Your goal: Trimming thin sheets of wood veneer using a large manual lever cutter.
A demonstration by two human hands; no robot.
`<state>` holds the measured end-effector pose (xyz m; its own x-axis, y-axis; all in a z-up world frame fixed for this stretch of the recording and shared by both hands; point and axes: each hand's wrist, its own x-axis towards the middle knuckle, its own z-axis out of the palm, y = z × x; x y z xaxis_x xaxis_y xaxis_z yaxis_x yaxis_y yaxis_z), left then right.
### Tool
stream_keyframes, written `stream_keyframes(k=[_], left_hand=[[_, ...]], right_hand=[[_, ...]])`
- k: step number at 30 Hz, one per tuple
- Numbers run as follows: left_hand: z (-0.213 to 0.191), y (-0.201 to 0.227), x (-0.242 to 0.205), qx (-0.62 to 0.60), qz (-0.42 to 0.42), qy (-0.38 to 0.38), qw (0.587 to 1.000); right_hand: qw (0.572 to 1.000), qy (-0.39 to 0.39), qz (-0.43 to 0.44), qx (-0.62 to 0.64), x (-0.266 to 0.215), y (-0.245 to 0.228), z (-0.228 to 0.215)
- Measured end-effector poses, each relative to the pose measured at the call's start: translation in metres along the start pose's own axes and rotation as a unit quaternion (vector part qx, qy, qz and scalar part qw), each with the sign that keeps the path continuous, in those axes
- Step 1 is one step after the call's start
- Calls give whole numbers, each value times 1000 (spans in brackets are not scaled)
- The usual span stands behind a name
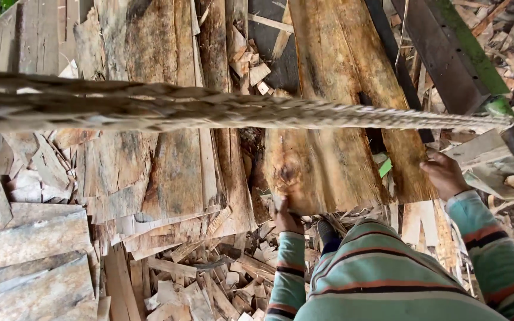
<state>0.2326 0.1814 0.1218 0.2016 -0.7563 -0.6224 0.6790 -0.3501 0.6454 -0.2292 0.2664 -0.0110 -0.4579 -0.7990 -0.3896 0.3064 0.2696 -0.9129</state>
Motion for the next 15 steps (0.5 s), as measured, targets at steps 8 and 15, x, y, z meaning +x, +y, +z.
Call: stream_keyframes(k=[8,15], left_hand=[[-57,-27,37,64,-23,2,998],[-12,4,-11,-47,-29,-116,992]], right_hand=[[996,-17,28,-83,-32,-58,43],[997,-29,-23,-67,-33,-69,41]])
